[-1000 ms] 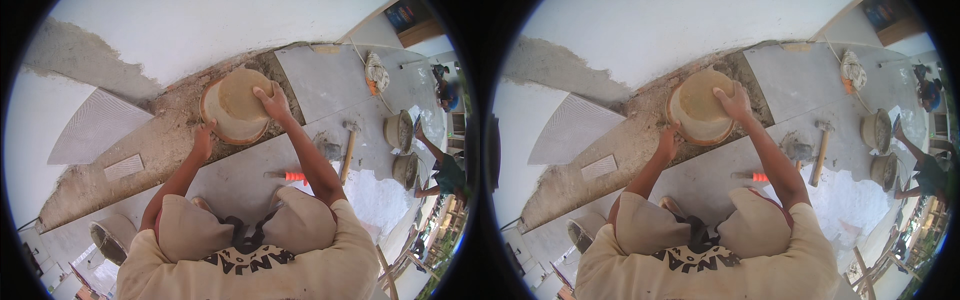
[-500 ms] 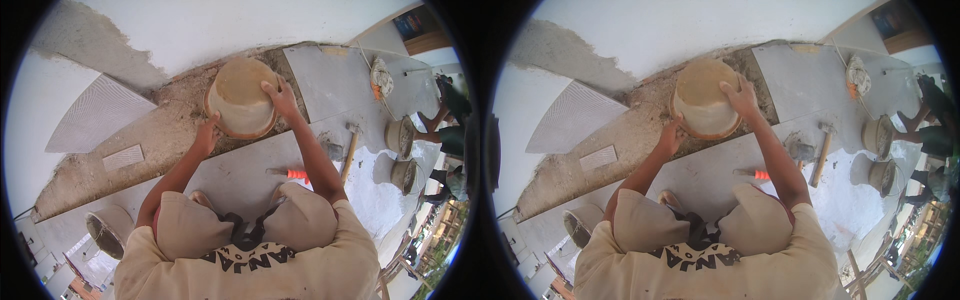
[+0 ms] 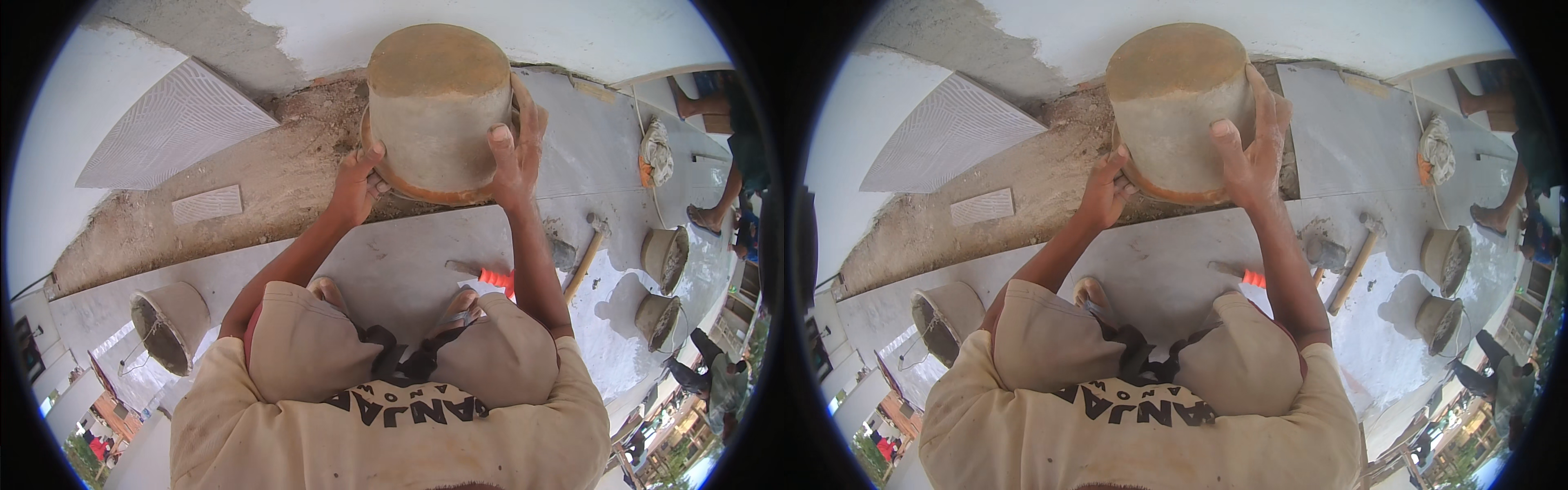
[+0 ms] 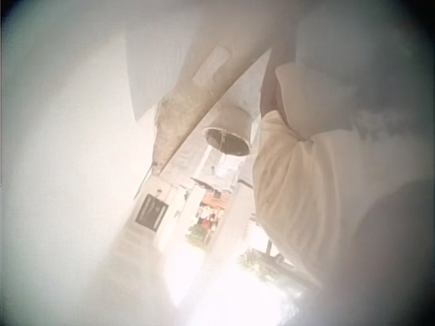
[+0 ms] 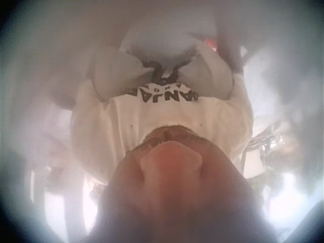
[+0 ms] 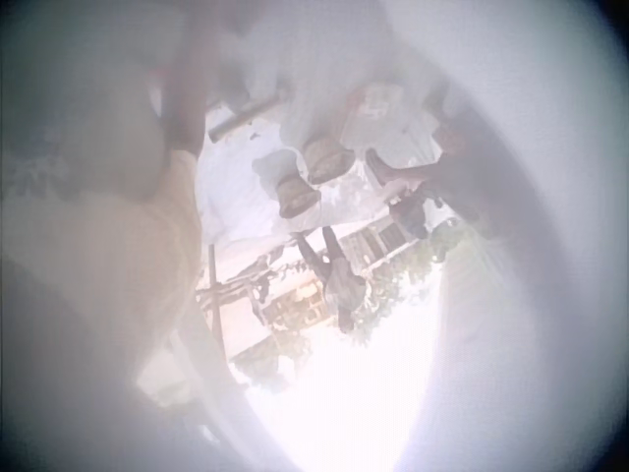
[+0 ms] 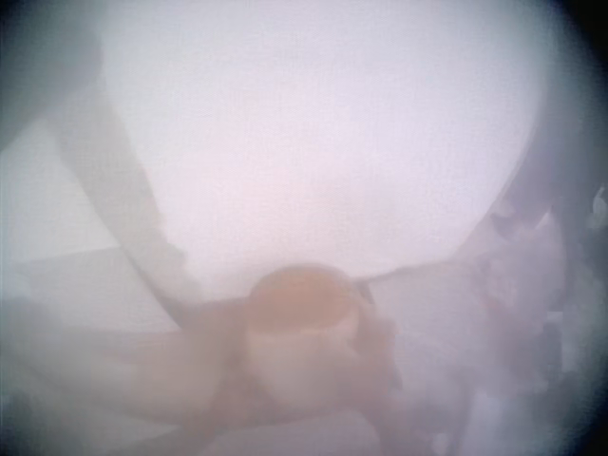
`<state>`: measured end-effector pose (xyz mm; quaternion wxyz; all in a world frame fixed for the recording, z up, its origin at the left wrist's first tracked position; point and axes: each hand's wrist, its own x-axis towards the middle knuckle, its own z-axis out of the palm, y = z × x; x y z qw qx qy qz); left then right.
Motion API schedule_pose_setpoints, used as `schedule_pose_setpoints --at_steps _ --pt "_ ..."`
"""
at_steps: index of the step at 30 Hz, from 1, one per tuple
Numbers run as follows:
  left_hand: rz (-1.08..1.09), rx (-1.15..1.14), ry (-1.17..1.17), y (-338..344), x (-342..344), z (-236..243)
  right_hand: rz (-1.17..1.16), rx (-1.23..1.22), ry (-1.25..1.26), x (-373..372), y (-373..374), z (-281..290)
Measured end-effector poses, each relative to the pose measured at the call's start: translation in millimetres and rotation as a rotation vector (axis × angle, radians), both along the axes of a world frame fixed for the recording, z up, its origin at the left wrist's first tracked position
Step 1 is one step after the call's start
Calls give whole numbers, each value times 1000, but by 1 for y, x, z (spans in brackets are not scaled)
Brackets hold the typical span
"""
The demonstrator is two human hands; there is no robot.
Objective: The person is laying floor tiles in a room under construction. They use a hammer to tap tiles into place, apply cement with a trowel, and clean excess cement with a cloth. The person also uses a bucket to transport cement and a level to ensure tiles are even.
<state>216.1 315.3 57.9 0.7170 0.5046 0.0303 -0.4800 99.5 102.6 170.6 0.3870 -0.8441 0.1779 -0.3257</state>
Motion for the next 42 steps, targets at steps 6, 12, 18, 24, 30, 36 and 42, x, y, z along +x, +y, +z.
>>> schedule_pose_setpoints --at_steps 6,12,18,24,30,36,42 --pt "100 -423 -233 34 47 69 48 -110 -324 25 22 66" --pt "331 -57 -517 78 31 39 313 -43 -263 58 43 29" --pt "374 233 86 126 25 -91 398 313 374 120 61 -102" --pt "438 79 -106 117 56 -4 347 114 61 103 91 -2" --pt "406 45 118 143 25 -81 375 -23 -27 91 103 -38" --pt "134 220 -182 149 55 -66 278 459 323 76 105 -100" --pt "206 131 -613 140 56 -41 298 -119 -170 71 109 21"
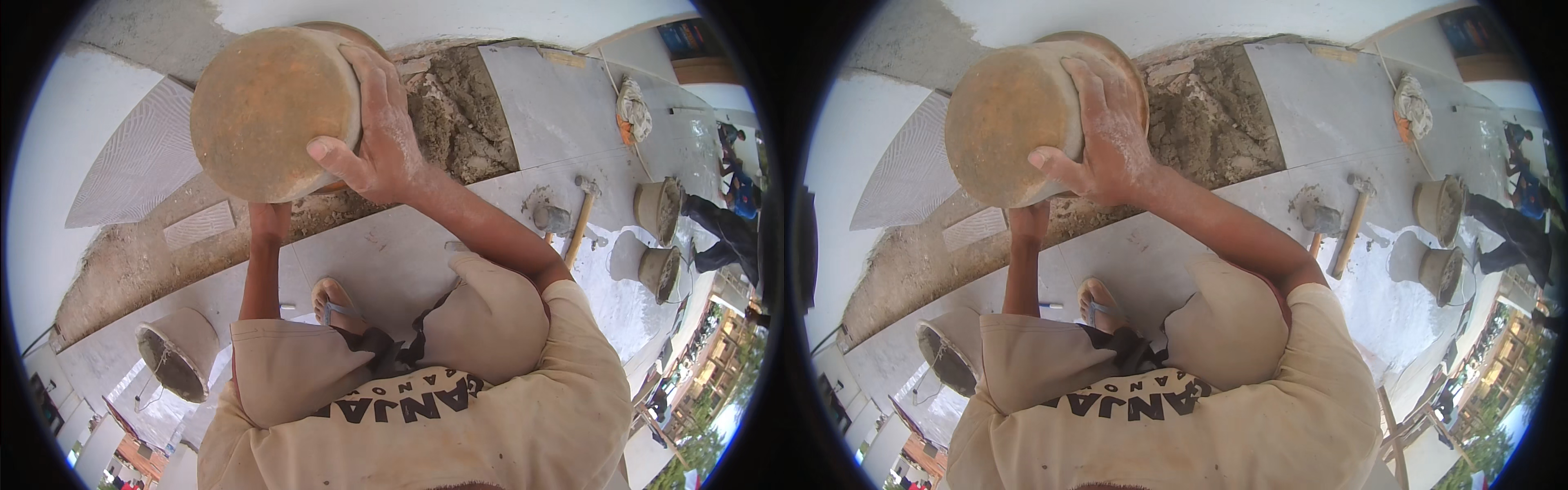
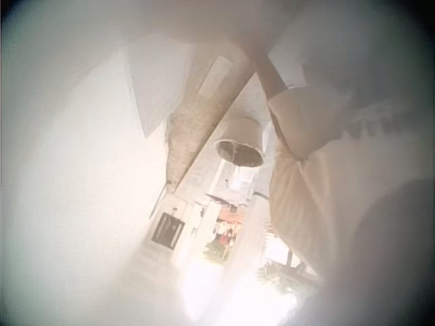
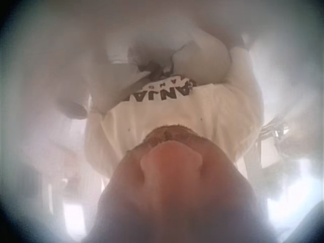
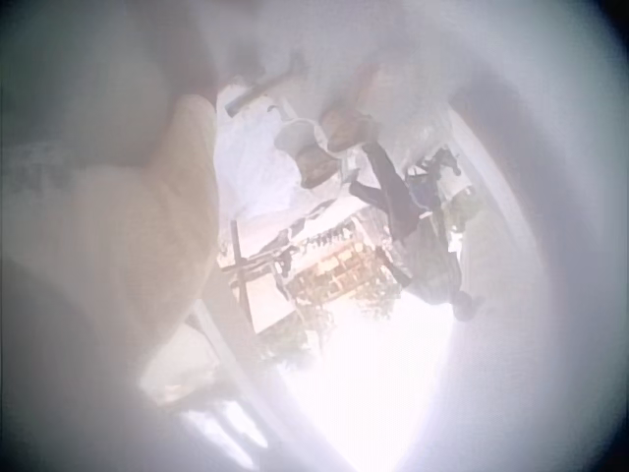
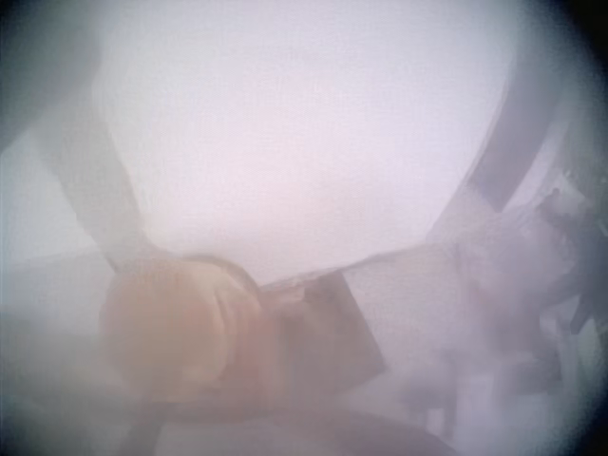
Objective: The person is laying floor tiles in a room under construction. They use a hammer to tap tiles into place, apply cement with a trowel, and clean excess cement with a cloth. The person also uses a bucket to transport cement and a level to ensure tiles are even.
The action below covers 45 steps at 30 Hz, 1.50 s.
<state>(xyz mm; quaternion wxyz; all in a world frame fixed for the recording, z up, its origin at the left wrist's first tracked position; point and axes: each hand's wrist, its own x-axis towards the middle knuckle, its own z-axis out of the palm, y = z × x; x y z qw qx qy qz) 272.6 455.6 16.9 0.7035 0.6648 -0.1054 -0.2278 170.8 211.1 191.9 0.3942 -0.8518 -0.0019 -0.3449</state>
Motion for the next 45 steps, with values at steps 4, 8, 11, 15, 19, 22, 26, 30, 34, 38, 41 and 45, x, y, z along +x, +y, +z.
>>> schedule_pose_setpoints --at_steps 4,8,11,15,19,22,26,30,34,38,41,45 --pt "133 -77 467 -8 -15 -15 -32 244 288 5 -15 -98" --pt "162 11 639 1 -28 -43 -4 464 795 11 -23 -134" --pt "26 -11 473 5 5 -16 -75 407 543 -7 -19 -83" --pt "41 -99 161 -55 -9 82 -96 594 288 -41 -55 -33" --pt "-254 -172 -20 -101 -14 173 6 1250 -54 -86 -98 -36" --pt "-746 -166 -98 -150 -20 215 53 1713 -232 -135 -108 -47" --pt "-890 -168 -97 -240 -89 278 102 1953 -523 -201 -108 -97" --pt "-1201 -231 284 -294 -133 312 32 2079 -646 -270 -101 -135" --pt "-1375 -230 456 -334 -191 309 -523 1989 -237 -359 -73 -136" --pt "-1411 -218 461 -360 -209 301 -617 1650 41 -384 -69 -74" --pt "-1456 -168 418 -371 -228 299 -457 1659 16 -385 -81 -50" --pt "-1522 -110 304 -389 -264 298 -531 1552 -58 -375 -103 -37"
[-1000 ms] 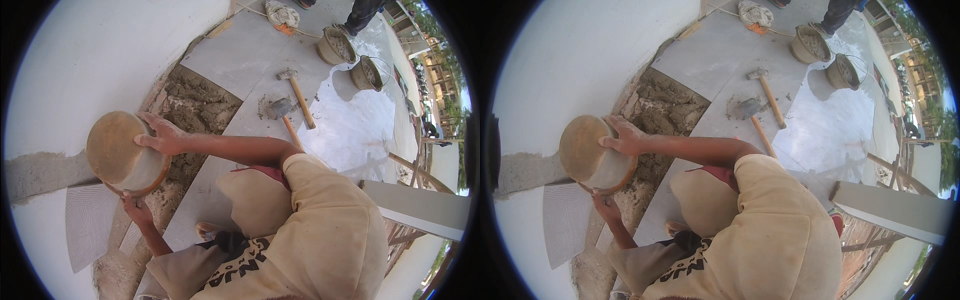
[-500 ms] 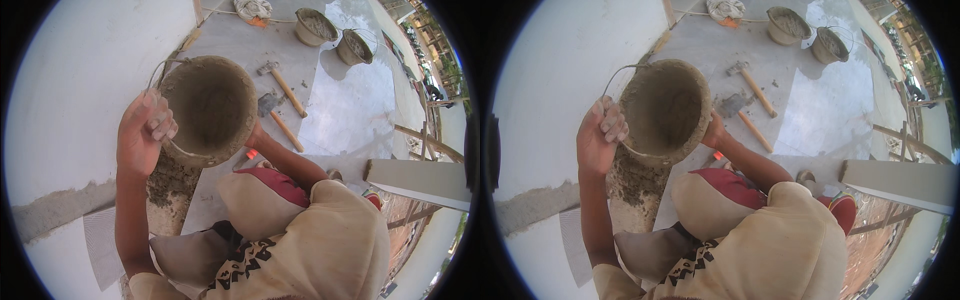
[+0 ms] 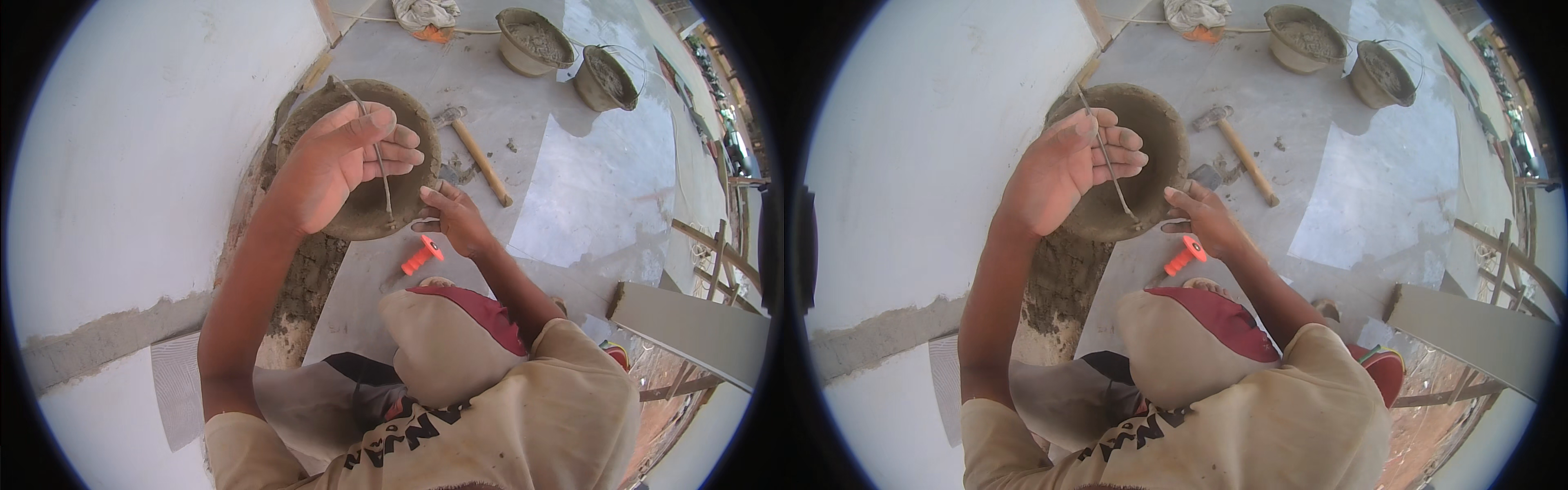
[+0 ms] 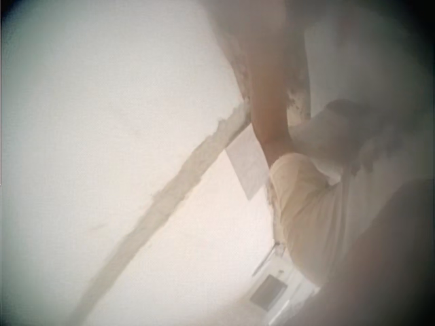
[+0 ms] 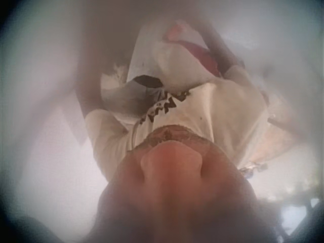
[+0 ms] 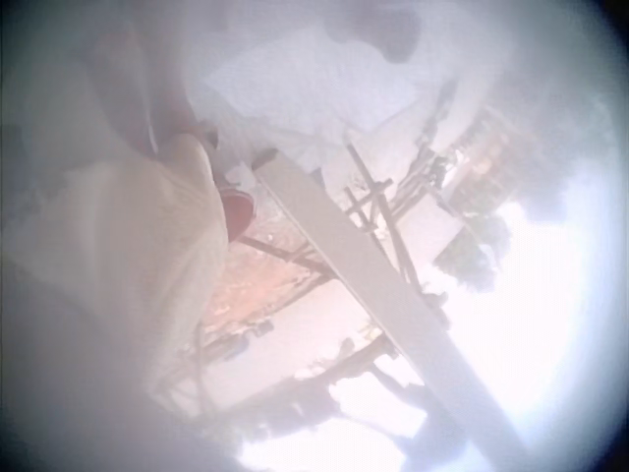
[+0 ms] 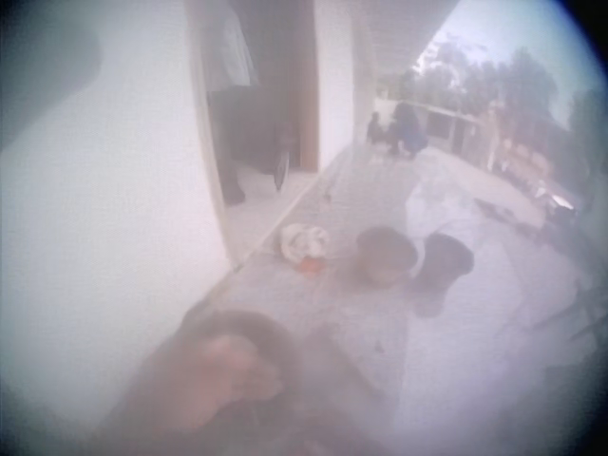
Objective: The person is laying floor tiles in a room under construction. They use a hammer to tap tiles into place, apply cement with a trowel, and clean excess cement with a cloth. The person also uses a bucket to transport cement and a level to ensure tiles are even.
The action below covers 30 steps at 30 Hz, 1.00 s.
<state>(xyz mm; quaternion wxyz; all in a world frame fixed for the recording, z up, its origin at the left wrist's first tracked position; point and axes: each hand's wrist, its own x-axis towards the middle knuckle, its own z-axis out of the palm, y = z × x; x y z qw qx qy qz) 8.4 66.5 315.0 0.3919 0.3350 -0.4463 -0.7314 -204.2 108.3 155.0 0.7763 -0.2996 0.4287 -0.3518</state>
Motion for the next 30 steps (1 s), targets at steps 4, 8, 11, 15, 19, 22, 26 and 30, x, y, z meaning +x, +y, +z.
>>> schedule_pose_setpoints --at_steps 4,8,11,15,19,22,26,30 --pt "-59 -40 -34 -21 -38 9 -314 -14 -173 -13 -21 22" --pt "-96 -185 -239 -45 -76 14 -657 -141 -239 -88 -51 7" --pt "-122 -130 -278 -58 -88 -9 -852 -154 -238 -154 -57 4" --pt "-41 -6 -519 -56 -75 -83 -1122 -143 -217 -236 -70 -30" --pt "6 44 -831 -42 -59 -190 -1396 -153 -124 -328 -77 -72" --pt "4 -93 -1070 -25 -67 -233 -1561 -197 -188 -391 -66 -96" --pt "23 -81 -1121 -16 -76 -285 -1684 -193 -389 -376 -64 -124" --pt "4 -50 -1142 -8 -113 -291 -1428 101 -262 -295 -83 -130"
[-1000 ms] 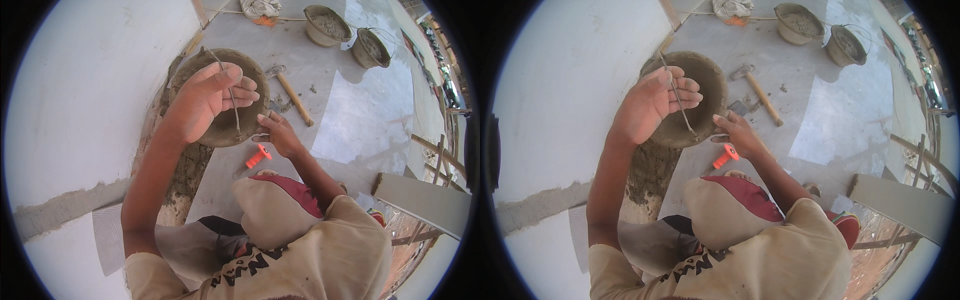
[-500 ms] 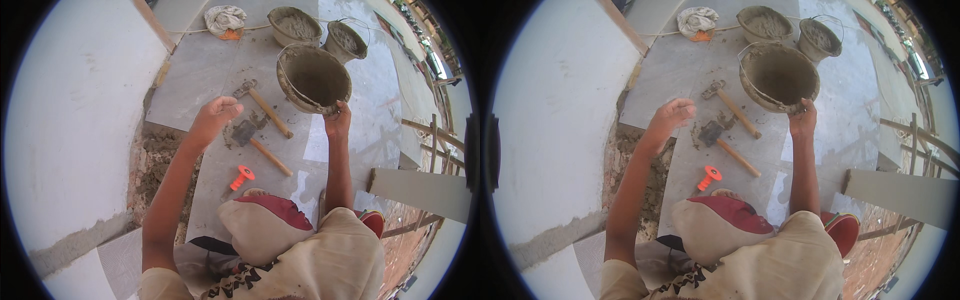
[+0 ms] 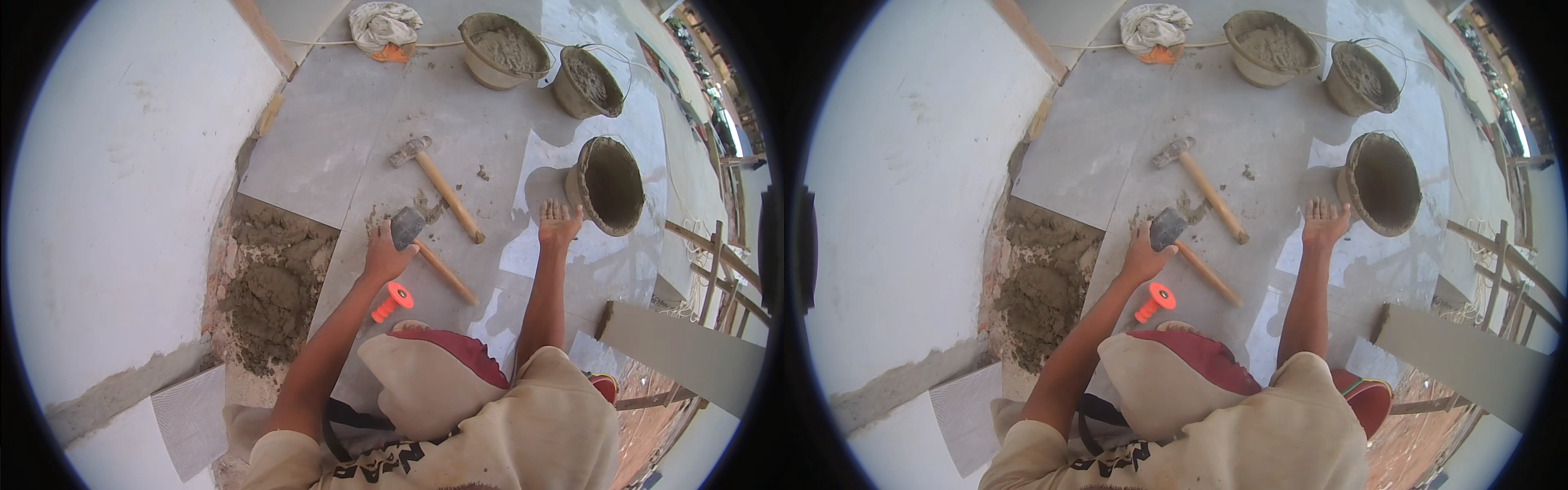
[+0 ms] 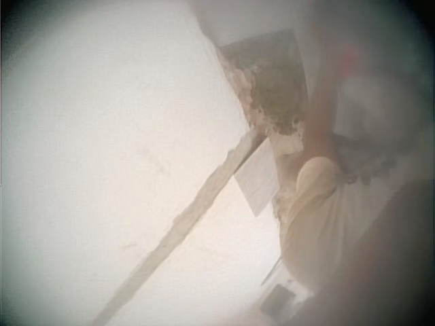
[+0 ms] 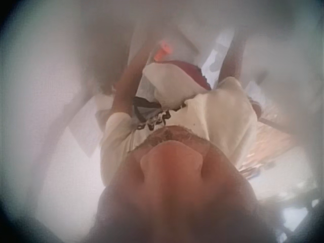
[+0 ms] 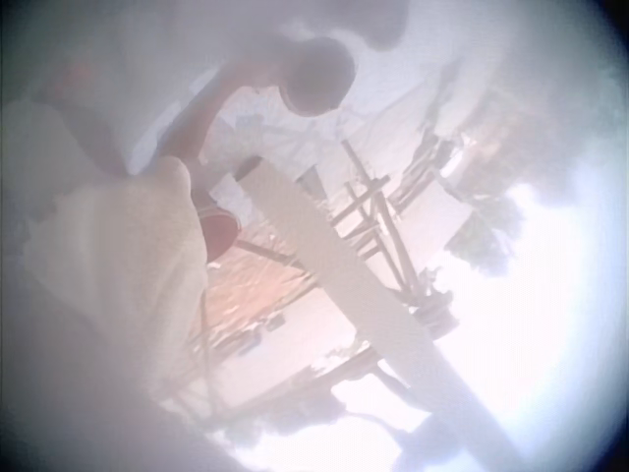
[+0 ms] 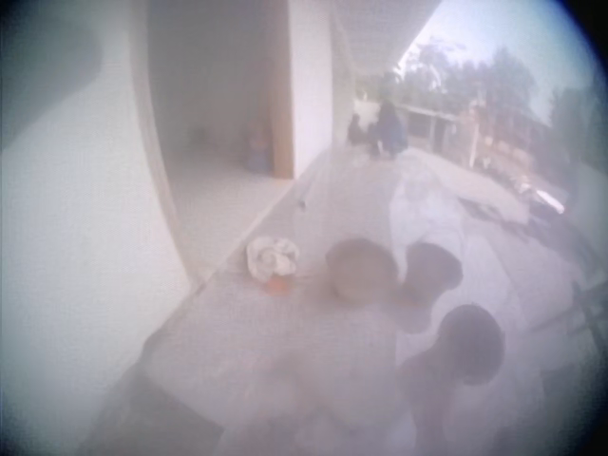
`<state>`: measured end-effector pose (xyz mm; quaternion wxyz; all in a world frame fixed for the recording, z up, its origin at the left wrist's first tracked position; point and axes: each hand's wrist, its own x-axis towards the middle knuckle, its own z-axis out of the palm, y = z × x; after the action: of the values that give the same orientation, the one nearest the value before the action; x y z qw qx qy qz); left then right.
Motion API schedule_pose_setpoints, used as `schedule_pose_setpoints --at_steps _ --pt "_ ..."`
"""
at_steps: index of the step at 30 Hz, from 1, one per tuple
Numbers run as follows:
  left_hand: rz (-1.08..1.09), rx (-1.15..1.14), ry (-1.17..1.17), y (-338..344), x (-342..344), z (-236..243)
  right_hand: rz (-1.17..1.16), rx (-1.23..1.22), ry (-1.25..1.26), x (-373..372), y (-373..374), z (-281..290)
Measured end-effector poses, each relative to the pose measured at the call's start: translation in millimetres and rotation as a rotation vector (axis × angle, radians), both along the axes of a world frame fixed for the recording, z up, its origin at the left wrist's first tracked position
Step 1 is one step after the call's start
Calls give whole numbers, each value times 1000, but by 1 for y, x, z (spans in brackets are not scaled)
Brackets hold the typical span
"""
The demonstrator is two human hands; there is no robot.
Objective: The person is laying floor tiles in a room under construction. They use a hammer to tap tiles into place, apply cement with a trowel, and clean excess cement with a cloth. The person also uses a bucket to transport cement and a level to ensure tiles are even.
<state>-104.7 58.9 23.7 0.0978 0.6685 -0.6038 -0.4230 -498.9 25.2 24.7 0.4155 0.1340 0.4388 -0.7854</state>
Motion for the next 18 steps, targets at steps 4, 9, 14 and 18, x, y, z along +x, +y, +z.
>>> schedule_pose_setpoints --at_steps 4,9,14,18 --pt "-92 124 133 9 -27 6 681 67 334 19 -111 -1" --pt "-318 183 252 49 -69 -6 574 73 312 -4 -261 31" --pt "-110 307 433 68 -38 -11 510 -28 178 -15 -316 31" --pt "123 335 410 62 12 -1 427 -131 46 -3 -311 17"
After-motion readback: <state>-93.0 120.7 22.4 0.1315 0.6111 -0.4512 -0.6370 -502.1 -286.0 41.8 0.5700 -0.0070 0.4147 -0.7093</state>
